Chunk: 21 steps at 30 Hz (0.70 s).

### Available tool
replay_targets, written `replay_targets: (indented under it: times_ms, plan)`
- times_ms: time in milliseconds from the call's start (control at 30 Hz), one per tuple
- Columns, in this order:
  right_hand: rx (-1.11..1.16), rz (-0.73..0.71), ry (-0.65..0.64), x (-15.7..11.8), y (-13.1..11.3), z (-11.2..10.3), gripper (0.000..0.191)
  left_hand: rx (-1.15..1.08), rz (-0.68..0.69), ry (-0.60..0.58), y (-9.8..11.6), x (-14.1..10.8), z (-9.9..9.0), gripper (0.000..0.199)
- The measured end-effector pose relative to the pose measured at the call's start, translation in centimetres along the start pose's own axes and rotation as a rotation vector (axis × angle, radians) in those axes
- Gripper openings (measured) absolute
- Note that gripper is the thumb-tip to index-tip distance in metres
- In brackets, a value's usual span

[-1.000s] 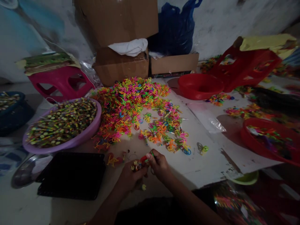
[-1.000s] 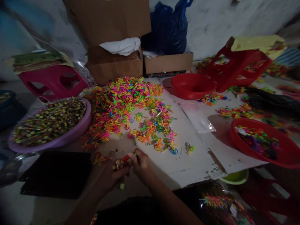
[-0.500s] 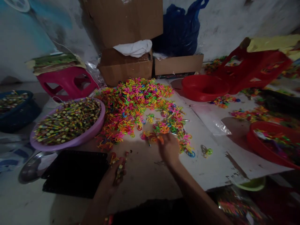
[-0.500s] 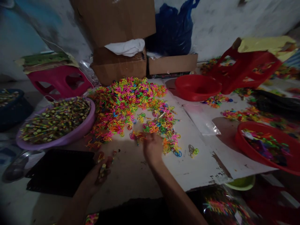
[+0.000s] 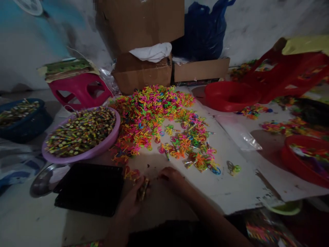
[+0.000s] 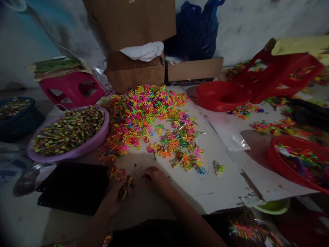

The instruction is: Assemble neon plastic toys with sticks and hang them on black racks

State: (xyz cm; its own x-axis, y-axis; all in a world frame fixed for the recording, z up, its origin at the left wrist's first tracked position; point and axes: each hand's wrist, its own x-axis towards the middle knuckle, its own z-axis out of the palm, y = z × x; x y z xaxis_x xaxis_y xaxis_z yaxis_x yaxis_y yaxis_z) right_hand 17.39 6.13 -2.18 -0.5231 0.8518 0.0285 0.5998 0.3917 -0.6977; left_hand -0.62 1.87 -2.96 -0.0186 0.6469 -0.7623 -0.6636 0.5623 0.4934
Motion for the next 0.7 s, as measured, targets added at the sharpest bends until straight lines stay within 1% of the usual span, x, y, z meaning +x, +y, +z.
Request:
replay_targets:
  times_ms: [33,67,133,167,200,233,300,367,400,433,500,567,600,633,667,700]
  plan:
    - [0.082,-0.034,0.017,-0.4,-0.3,-0.6,0.011,0.009,-0.004,-0.055,-0.4,0.2,0.0,0.006]
    - [0.153,-0.091,0.014,-0.6,-0.7,-1.1,0.011,0.033,-0.011,-0.128,-0.6,0.2,-0.1,0.013]
    - [0.257,-0.255,-0.046,-0.6,-1.4,-1.5,0.012,0.114,-0.038,-0.296,-0.9,-0.1,-0.4,0.029]
    - [0.298,-0.336,-0.083,-0.2,-1.8,-1.4,0.013,0.160,-0.051,-0.357,-0.8,-0.5,-0.7,0.036]
    - [0.334,-0.391,-0.104,0.4,-2.0,-1.2,0.014,0.196,-0.058,-0.380,-0.6,-0.9,-1.0,0.042]
    - [0.361,-0.406,-0.091,1.2,-2.2,-0.7,0.016,0.218,-0.056,-0.362,-0.3,-1.3,-1.3,0.046]
    - [0.346,-0.367,0.000,3.1,-2.5,0.8,0.022,0.210,-0.016,-0.228,0.4,-2.2,-1.8,0.046]
    - [0.190,-0.337,0.064,5.0,-2.8,2.8,0.023,0.165,0.071,-0.081,1.1,-2.9,-2.0,0.042]
    - [0.071,-0.341,0.060,5.8,-3.0,3.8,0.022,0.152,0.111,-0.028,1.4,-3.1,-2.0,0.040]
    - [-0.053,-0.352,0.027,6.3,-3.2,4.7,0.021,0.147,0.149,0.018,1.6,-3.3,-2.0,0.038]
    - [-0.256,-0.341,-0.051,6.5,-3.4,5.8,0.021,0.158,0.210,0.067,1.9,-3.5,-1.9,0.036]
    - [-0.354,-0.260,-0.060,5.8,-3.0,5.8,0.020,0.191,0.253,0.054,1.8,-3.4,-1.7,0.037]
    - [-0.352,-0.198,-0.038,5.2,-2.5,5.4,0.018,0.215,0.264,0.035,1.6,-3.3,-1.5,0.039]
    - [-0.311,-0.114,0.008,4.5,-2.0,4.7,0.016,0.247,0.271,0.015,1.4,-3.0,-1.3,0.042]
    - [-0.225,-0.015,0.073,3.8,-1.4,4.0,0.013,0.286,0.280,0.004,1.1,-2.8,-1.1,0.045]
    - [-0.089,0.089,0.151,3.1,-0.9,3.2,0.014,0.328,0.295,-0.002,0.7,-2.5,-0.7,0.047]
